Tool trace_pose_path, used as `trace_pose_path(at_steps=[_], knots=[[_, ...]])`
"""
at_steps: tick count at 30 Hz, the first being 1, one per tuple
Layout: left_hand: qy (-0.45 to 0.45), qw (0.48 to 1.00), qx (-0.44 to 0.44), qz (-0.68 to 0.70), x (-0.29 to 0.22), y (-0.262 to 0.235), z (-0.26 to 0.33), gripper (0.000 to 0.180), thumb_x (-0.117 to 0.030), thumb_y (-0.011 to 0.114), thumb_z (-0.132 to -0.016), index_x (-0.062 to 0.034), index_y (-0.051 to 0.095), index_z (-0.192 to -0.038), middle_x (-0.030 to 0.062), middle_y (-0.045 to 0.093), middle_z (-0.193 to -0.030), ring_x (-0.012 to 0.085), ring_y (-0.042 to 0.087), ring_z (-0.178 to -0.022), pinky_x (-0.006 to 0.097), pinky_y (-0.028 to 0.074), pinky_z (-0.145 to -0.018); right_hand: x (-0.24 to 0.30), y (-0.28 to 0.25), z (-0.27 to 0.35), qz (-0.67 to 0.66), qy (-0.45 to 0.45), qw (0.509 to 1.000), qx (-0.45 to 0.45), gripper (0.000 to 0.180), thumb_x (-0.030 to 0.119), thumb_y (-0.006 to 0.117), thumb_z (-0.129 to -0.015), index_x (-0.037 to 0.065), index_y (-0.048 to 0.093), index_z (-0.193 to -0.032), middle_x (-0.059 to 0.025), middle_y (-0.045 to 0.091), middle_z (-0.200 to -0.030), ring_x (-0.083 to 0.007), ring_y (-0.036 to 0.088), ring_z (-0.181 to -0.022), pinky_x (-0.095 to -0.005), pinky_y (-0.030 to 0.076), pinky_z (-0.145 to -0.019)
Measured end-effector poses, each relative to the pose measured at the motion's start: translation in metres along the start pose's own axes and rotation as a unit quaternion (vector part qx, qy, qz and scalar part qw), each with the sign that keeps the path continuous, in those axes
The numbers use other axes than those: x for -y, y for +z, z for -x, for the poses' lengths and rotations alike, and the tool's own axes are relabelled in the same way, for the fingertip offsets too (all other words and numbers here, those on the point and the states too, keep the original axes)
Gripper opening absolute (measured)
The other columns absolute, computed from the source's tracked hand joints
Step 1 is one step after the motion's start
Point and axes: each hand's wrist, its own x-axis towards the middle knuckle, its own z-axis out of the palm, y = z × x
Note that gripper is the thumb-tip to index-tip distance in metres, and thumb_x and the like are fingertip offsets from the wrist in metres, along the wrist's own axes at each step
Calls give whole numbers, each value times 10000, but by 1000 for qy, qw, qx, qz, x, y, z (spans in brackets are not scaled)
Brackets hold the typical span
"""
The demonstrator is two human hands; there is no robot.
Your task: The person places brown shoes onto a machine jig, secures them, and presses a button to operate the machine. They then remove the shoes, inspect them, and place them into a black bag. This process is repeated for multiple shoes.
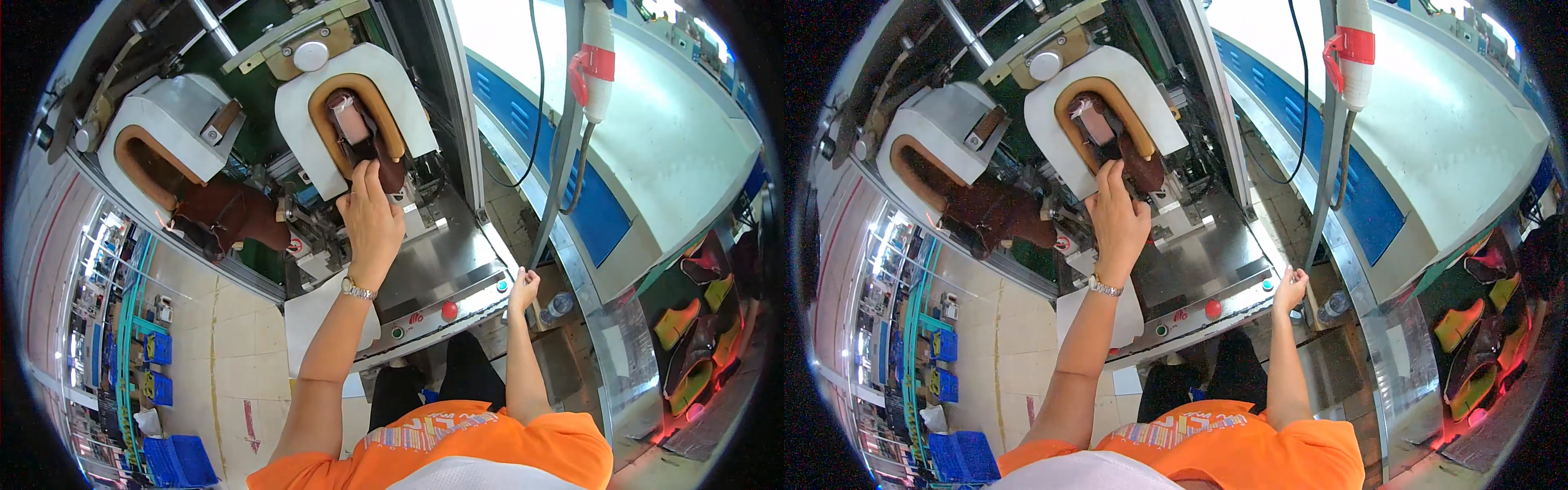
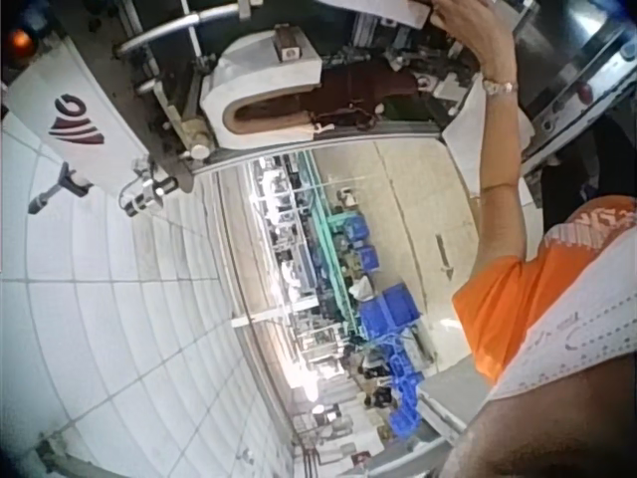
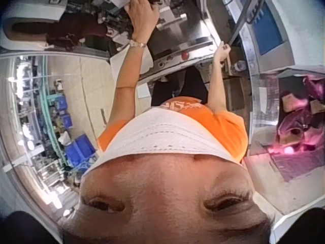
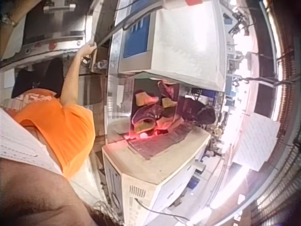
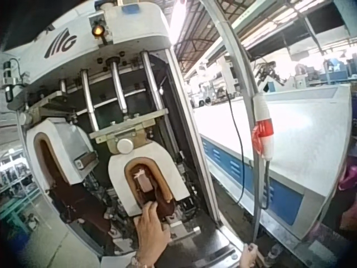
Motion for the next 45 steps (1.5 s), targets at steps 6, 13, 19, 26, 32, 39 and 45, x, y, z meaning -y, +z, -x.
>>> trace_pose_path(at_steps=[6,13,19,26,32,39,45], knots=[[0,999,11,37,5,-11,7,618,-53,552,-677,8,331,-1252,155,370,-1264,289,420,-1117,402,325,-864,8,-1,6,24,-1,1000,18,410,324,579,-812,-14,513,-1036,-147,595,-939,-250,570,-871,-344,425,-770],[30,969,3,246,22,-68,76,337,-135,583,-778,-74,516,-1103,106,473,-1183,219,555,-881,348,395,-820,18,-12,2,158,-273,940,-129,339,212,598,-794,-32,542,-1023,-191,565,-986,-350,519,-947,-433,412,-808],[-153,922,-50,351,65,-87,172,84,-59,564,-802,7,570,-853,90,586,-952,167,563,-685,263,450,-677,224,11,130,-267,-326,862,282,101,35,525,-843,-17,569,-918,-82,566,-922,-131,539,-792,-234,444,-706],[-252,902,2,350,92,-109,234,174,-133,511,-844,22,553,-779,101,580,-736,238,558,-638,300,426,-590,409,54,285,-274,-586,608,461,289,10,636,-734,14,540,-1007,-82,521,-908,-128,492,-608,-238,425,-572],[-274,891,-86,351,108,-117,241,159,-134,546,-837,-13,542,-941,98,570,-850,195,563,-779,280,429,-711,484,113,339,-136,-789,532,276,262,138,666,-702,38,577,-928,-95,536,-824,-293,570,-683,-369,461,-602],[-334,814,-232,415,157,-144,237,334,-221,450,-900,-10,447,-1160,98,505,-1129,198,471,-1060,315,356,-915,491,24,322,-315,-723,542,291,123,60,682,-663,21,614,-758,-104,563,-716,-250,561,-627,-289,434,-576],[-351,480,-25,804,109,-161,202,465,-221,488,-886,-18,340,-1277,88,479,-1199,186,504,-1067,321,422,-906,427,-1,236,-324,-463,676,472,88,50,652,-769,41,655,-856,50,552,-704,-43,474,-617,-169,363,-556]])
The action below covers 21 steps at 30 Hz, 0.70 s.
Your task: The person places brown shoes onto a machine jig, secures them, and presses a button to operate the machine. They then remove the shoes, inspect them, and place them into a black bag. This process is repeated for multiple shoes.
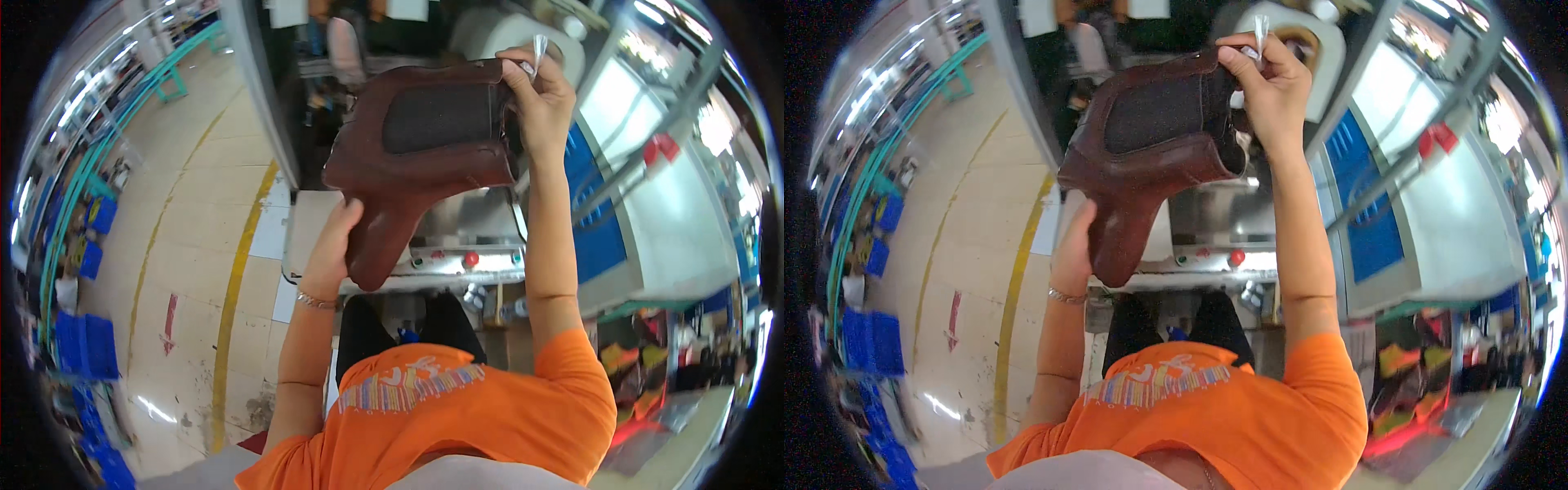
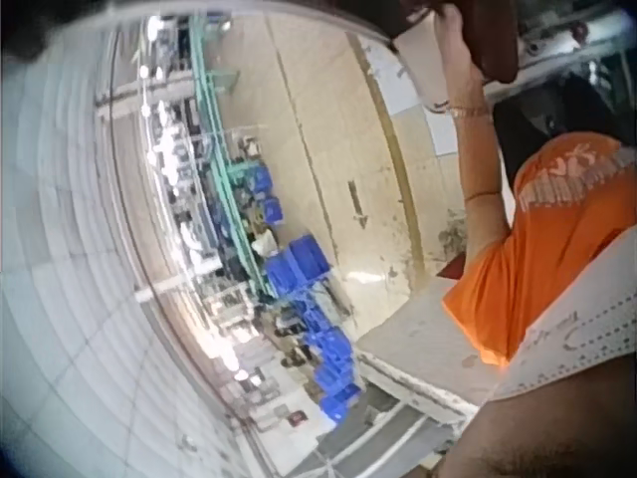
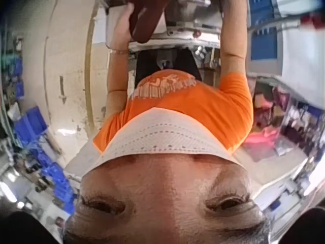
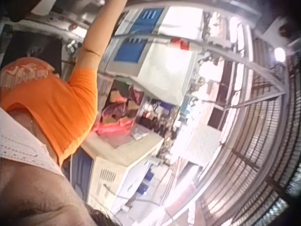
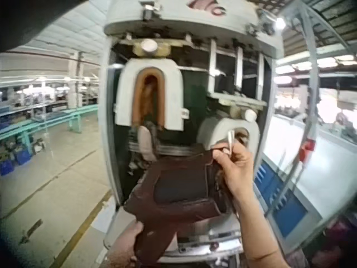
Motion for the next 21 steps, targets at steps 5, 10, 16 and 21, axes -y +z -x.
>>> trace_pose_path(at_steps=[5,10,16,21], knots=[[-61,998,14,-20,73,58,-4,458,-93,530,-841,-21,363,-1261,105,497,-1177,200,521,-1052,326,450,-880,-15,-117,63,164,143,973,-82,213,170,663,-763,22,634,-914,0,610,-754,-61,530,-673,-217,435,-631],[-254,960,119,5,137,91,0,400,-49,508,-823,1,395,-1204,135,512,-1139,237,531,-1035,360,471,-855,59,-174,177,545,56,836,25,513,210,638,-758,-13,437,-1173,-219,489,-1141,-365,476,-1066,-393,395,-891],[-508,853,120,11,247,115,18,262,-52,484,-841,-14,477,-1101,100,537,-1096,220,516,-1021,379,408,-916,155,-154,248,485,418,714,284,463,309,627,-718,6,534,-1055,-199,588,-903,-352,595,-805,-416,491,-652],[-611,764,191,81,294,155,27,390,-229,410,-917,-16,369,-1241,154,454,-1229,268,459,-1121,430,410,-924,138,-235,285,624,491,592,141,239,74,511,-671,72,627,-879,-176,617,-803,-357,594,-757,-440,478,-657]])
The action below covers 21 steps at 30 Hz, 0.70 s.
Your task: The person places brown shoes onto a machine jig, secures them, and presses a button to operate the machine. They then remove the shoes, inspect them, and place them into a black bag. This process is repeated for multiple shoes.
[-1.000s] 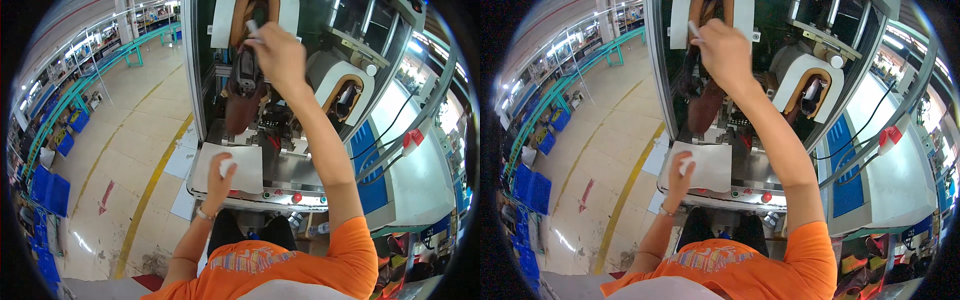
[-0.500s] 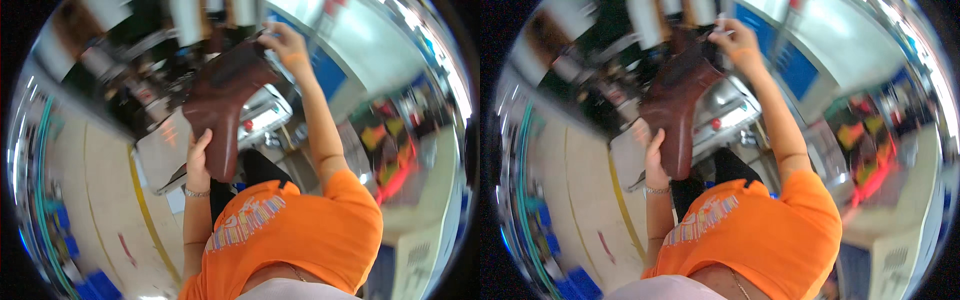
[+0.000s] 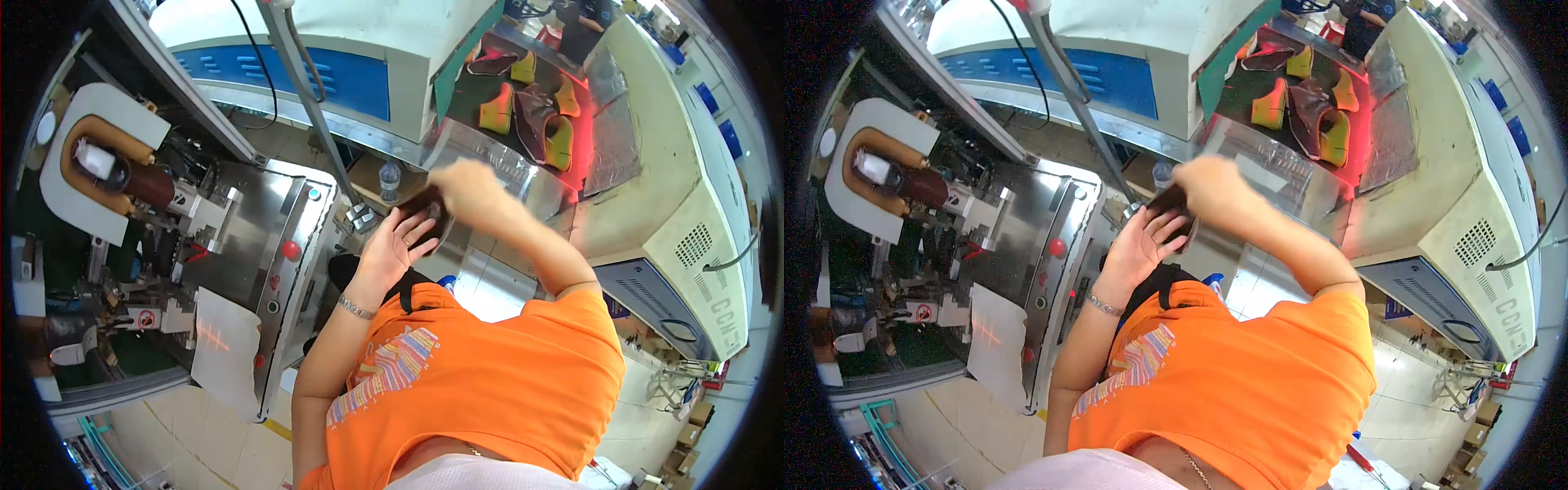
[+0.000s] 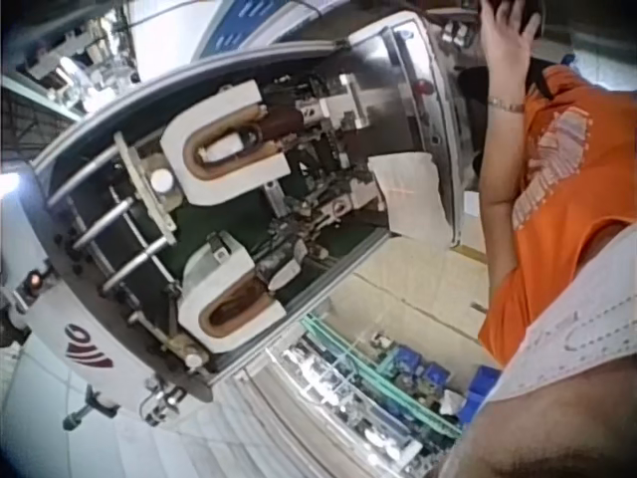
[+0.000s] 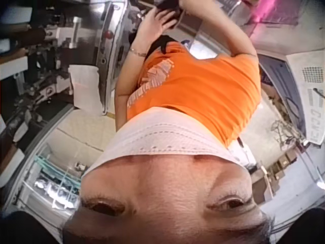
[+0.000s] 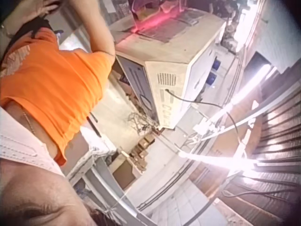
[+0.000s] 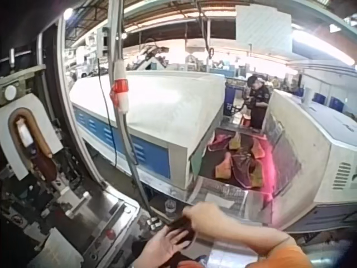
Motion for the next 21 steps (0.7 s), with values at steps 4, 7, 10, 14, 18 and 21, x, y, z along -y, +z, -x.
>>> trace_pose_path(at_steps=[4,7,10,14,18,21], knots=[[38,986,-49,-153,-8,-6,-2,423,-227,416,-914,-25,333,-1277,158,433,-1264,257,461,-1126,438,422,-899,-112,-9,-46,29,111,983,-145,189,80,489,-677,59,624,-806,-174,613,-845,-359,585,-819,-446,468,-714],[75,979,-88,-168,-19,-41,5,402,-156,448,-891,-42,358,-1265,142,462,-1237,228,478,-1103,396,428,-892,-180,-17,-80,52,204,943,-258,149,75,498,-681,58,615,-772,-179,616,-835,-357,591,-818,-447,469,-710],[106,969,-158,-156,-30,-74,17,367,-137,462,-880,-56,397,-1232,123,481,-1213,214,490,-1078,372,428,-883,-221,6,-111,25,246,935,-252,210,134,506,-763,43,562,-944,-201,611,-865,-370,582,-852,-454,454,-733],[98,955,-233,-154,-26,-104,38,330,-145,508,-866,-72,441,-1181,101,518,-1164,184,506,-1047,356,432,-858,-277,107,-121,-92,195,956,-198,525,342,618,-738,55,493,-1160,-252,414,-1229,-376,450,-1112,-429,383,-911],[82,940,-300,-142,-10,-137,70,330,-141,513,-859,-75,445,-1175,91,521,-1156,175,502,-1045,342,426,-848,-320,155,-77,-50,402,895,-186,387,324,641,-714,142,577,-1049,-167,399,-1206,-378,397,-1124,-498,407,-855],[74,924,-345,-148,-2,-149,89,331,-139,518,-855,-78,447,-1172,82,529,-1139,174,510,-1024,329,428,-829,-384,192,-28,15,531,840,-116,464,357,617,-731,225,529,-1167,-165,298,-1317,-383,307,-1202,-518,361,-917]])
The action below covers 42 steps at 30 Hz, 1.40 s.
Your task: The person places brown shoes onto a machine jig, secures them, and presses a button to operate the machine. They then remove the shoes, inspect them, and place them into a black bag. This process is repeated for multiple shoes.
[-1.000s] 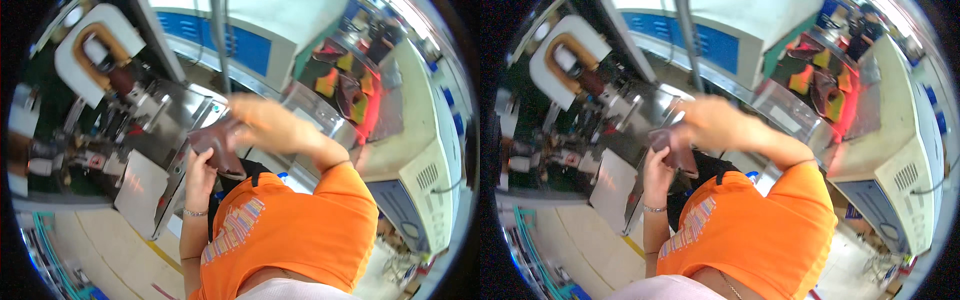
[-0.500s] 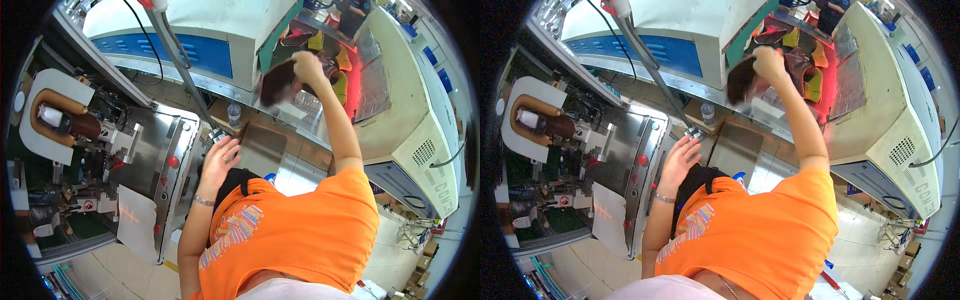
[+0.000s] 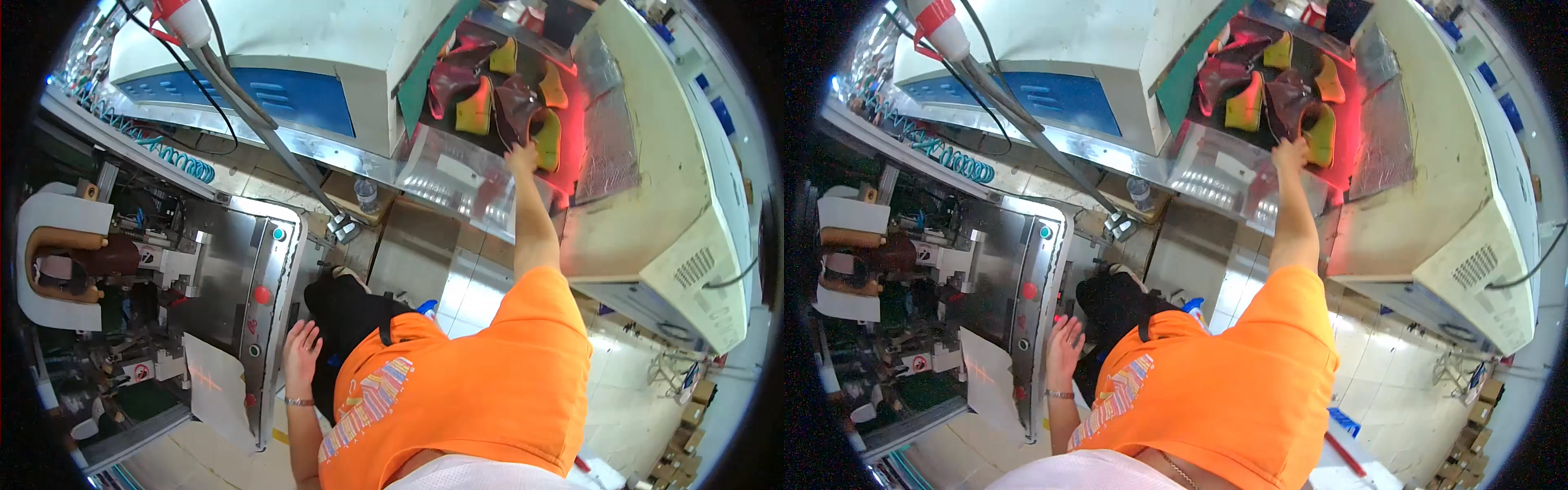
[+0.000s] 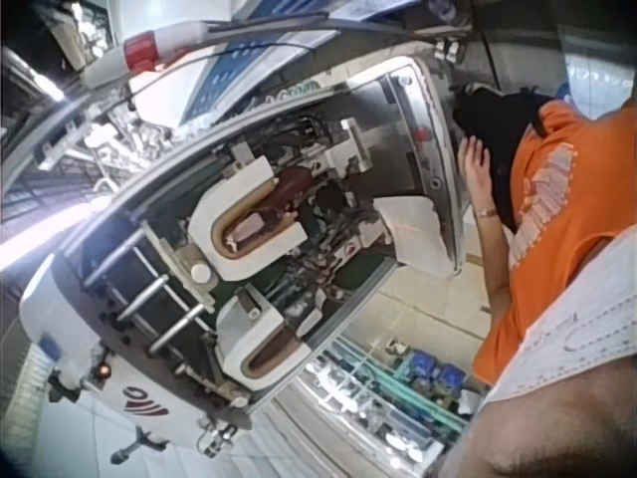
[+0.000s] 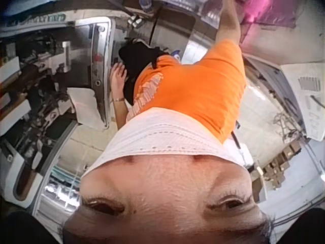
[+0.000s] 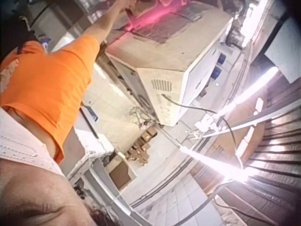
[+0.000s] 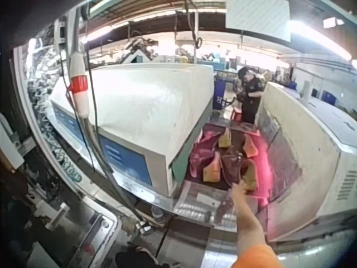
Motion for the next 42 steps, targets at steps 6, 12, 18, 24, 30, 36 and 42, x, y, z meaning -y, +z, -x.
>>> trace_pose_path(at_steps=[6,12,18,24,30,36,42], knots=[[-1,997,-5,-75,-7,6,-10,315,-146,521,-852,-83,462,-1155,75,542,-1103,168,530,-977,304,439,-793,-44,19,-35,36,1,994,99,558,421,593,-759,130,475,-1221,-143,195,-1411,-371,186,-1287,-591,258,-962],[57,984,31,-165,-22,46,-16,310,-150,504,-872,-59,465,-1167,89,534,-1120,177,524,-991,315,413,-831,-12,-34,-61,-9,-62,995,-81,519,341,619,-749,28,483,-1140,-155,463,-1210,-314,424,-1151,-505,385,-883],[29,953,230,-193,-41,124,-38,327,-129,483,-882,-51,440,-1197,99,505,-1157,185,505,-1022,321,397,-875,39,-181,-7,-65,-264,924,-269,178,85,480,-744,71,616,-857,-113,598,-834,-296,604,-784,-418,479,-643],[-98,909,404,-22,-72,221,-19,443,-253,425,-915,13,348,-1260,139,457,-1217,222,454,-1122,344,376,-953,72,-276,141,-102,-393,904,-133,352,-1,480,-647,134,661,-917,-121,629,-835,-317,594,-796,-406,462,-697],[-225,865,333,301,-108,195,-11,519,-298,397,-923,105,311,-1239,225,415,-1258,291,408,-1174,390,319,-1009,123,-301,274,-223,-728,649,-11,144,121,536,-690,120,561,-832,-39,559,-867,-210,586,-763,-321,459,-517],[7,948,143,283,-124,93,20,303,-114,429,-899,-8,446,-1182,127,505,-1195,236,479,-1109,385,353,-981,200,-278,322,-327,-803,399,298,349,287,539,-829,25,582,-1055,-117,577,-1101,-282,585,-927,-353,472,-768],[247,931,136,232,-147,40,97,405,-132,448,-902,-68,339,-1286,71,427,-1273,187,417,-1171,357,345,-987,282,-203,323,-481,-521,568,417,287,225,485,-882,-31,614,-895,-65,633,-868,-133,579,-827,-257,440,-752]])
